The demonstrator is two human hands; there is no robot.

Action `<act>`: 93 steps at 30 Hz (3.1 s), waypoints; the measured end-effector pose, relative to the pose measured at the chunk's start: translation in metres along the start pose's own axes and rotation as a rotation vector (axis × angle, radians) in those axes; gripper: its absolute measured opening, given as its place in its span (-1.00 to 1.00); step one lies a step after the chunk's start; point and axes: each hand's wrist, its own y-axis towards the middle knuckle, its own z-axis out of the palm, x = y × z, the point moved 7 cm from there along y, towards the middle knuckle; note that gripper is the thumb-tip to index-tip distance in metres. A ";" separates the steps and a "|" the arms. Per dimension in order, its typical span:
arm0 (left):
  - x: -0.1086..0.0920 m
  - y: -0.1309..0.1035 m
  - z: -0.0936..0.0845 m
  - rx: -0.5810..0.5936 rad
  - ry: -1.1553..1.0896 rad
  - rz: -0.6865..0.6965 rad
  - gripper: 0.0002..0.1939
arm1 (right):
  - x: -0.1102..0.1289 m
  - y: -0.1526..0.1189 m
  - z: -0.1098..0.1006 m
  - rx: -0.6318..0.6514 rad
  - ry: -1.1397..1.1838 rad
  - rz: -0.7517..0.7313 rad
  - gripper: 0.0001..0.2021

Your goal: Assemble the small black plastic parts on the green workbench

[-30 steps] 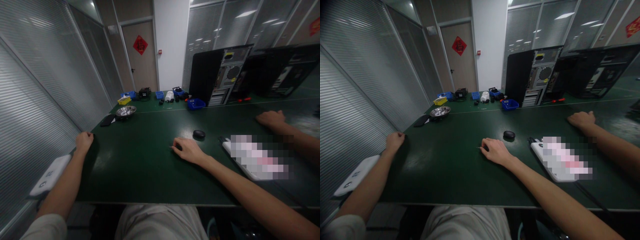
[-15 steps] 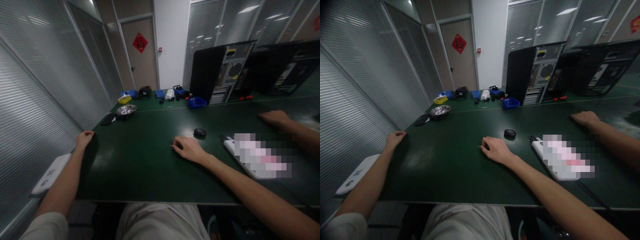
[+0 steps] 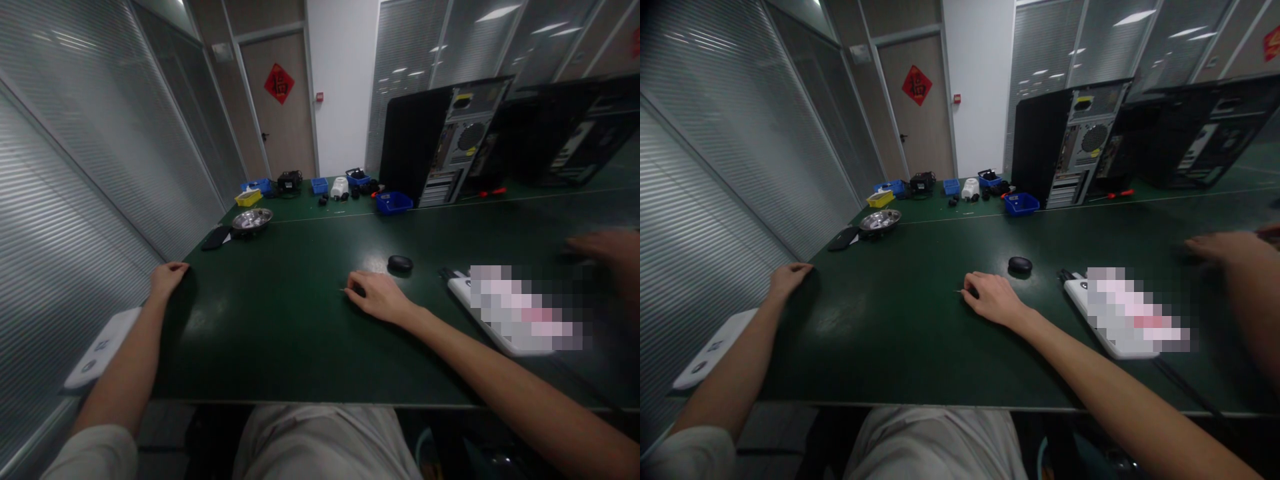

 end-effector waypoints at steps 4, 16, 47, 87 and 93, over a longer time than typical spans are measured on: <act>0.000 0.002 0.001 0.000 0.002 -0.014 -0.70 | -0.001 0.001 0.001 -0.001 -0.013 0.011 -0.82; -0.008 -0.012 -0.005 0.009 -0.071 -0.037 -0.62 | -0.002 0.001 0.002 -0.022 -0.003 0.000 -0.82; -0.297 -0.311 0.091 0.686 -0.485 1.073 -0.75 | 0.018 -0.004 0.003 0.033 0.025 -0.152 -0.87; -0.301 -0.318 0.087 0.670 -0.577 1.120 -0.76 | 0.034 -0.001 0.019 -0.034 0.115 -0.172 -0.82; -0.301 -0.317 0.090 0.684 -0.525 1.103 -0.69 | 0.027 0.000 0.011 -0.042 0.079 -0.166 -0.83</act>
